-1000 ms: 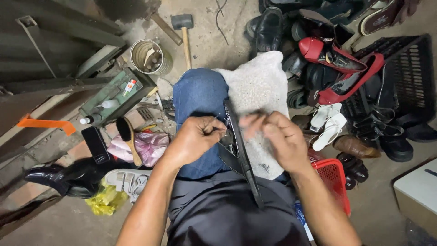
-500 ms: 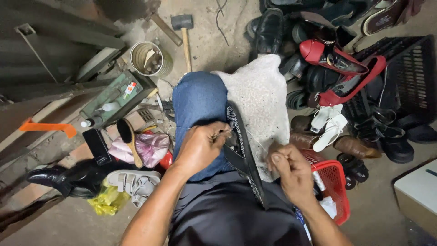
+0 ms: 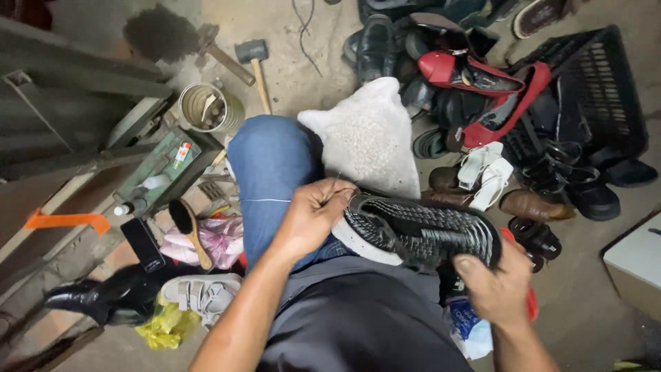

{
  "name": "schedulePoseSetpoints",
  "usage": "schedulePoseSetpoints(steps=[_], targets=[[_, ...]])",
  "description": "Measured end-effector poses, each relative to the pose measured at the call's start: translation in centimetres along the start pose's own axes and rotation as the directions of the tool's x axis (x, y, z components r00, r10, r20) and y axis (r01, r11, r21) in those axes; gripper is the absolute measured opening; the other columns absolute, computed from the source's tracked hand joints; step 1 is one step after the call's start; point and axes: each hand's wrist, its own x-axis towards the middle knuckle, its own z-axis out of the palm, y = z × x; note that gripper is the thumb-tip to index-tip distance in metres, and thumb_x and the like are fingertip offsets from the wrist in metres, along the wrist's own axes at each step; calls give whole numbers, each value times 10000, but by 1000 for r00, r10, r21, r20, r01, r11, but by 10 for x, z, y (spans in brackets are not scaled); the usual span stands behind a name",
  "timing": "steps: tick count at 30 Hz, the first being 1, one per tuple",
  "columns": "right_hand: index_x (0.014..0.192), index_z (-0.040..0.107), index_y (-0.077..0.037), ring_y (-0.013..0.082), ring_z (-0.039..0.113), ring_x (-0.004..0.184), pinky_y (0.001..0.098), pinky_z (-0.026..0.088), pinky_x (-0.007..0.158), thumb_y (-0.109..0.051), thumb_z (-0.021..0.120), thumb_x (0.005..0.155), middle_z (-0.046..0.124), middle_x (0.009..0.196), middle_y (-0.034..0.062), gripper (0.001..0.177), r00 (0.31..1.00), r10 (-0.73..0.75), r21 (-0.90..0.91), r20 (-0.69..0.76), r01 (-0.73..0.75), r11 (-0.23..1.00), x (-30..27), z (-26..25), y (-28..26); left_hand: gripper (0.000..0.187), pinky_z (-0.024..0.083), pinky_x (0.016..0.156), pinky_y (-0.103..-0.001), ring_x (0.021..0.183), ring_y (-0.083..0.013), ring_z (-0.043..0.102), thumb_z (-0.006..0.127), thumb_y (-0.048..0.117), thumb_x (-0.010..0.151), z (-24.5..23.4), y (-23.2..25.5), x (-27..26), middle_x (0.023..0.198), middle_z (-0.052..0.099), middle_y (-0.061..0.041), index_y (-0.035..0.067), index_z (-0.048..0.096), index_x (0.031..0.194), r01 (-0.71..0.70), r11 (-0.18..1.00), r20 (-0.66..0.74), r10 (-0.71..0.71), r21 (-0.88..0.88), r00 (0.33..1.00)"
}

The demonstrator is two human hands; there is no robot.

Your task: The person sits on the floor and sews a black shoe using a needle and white thread. They repeatedly push the needle through the sole and pull the thread tight to secure the stitching.

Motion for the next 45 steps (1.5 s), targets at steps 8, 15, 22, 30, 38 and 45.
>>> schedulePoseSetpoints(steps=[8, 15, 22, 30, 38, 45], targets=[[1218, 688, -11, 259, 660, 1194, 374, 505, 1115, 14, 630, 921, 696, 1264, 122, 304, 998, -46, -53, 42, 48, 997, -32, 65, 157, 185, 379, 573, -234, 584, -57, 442, 562, 154, 1050, 10, 6, -8, 625, 518, 19, 48, 707, 1010, -27, 999, -63, 25, -28, 998], [936, 710, -30, 209, 570, 567, 302, 424, 471, -322, 592, 953, 691, 758, 164, 315, 887, 460, 844, 33, -271, 462, 55, 50, 33, 314, 537, 690, -598, 806, -480, 684, 741, 109, 902, -24, 82, -35, 957, 680, -233, 33, 675, 1199, -76, 710, -218, 314, 700, 924], [835, 648, -19, 201, 541, 478, 304, 422, 473, -262, 637, 928, 617, 590, 86, 261, 878, 464, 913, 114, -277, 299, 45, 49, 80, 324, 666, 922, -402, 1081, -315, 657, 532, 102, 1031, -22, 76, -48, 1246, 585, -199, -63, 592, 1303, -256, 728, 12, 322, 636, 947], [1289, 657, 15, 339, 660, 1233, 550, 493, 1148, -16, 597, 938, 689, 1309, 175, 357, 975, 204, 952, 93, -147, 269, 22, 38, 117, 425, 532, 461, -404, 565, -213, 625, 568, 98, 1013, 12, 91, -53, 1008, 596, -22, 142, 585, 1435, -280, 710, 213, 184, 646, 959], [932, 583, -25, 228, 472, 678, 346, 356, 703, -66, 606, 910, 561, 795, 90, 52, 981, 147, 902, 130, -178, 393, 11, 33, 115, 523, 637, 608, -470, 881, -321, 738, 615, 76, 926, 30, 78, -60, 1355, 600, -72, 156, 570, 1440, -296, 590, 209, 212, 752, 955], [1308, 626, 61, 317, 708, 1077, 323, 584, 684, 23, 652, 894, 690, 1275, 204, 416, 977, 197, 932, 80, -143, 333, -4, 37, 135, 606, 577, 426, -548, 625, -362, 707, 637, 89, 884, 51, 68, -66, 1322, 594, -145, 179, 534, 1474, -216, 433, 122, 233, 875, 965]])
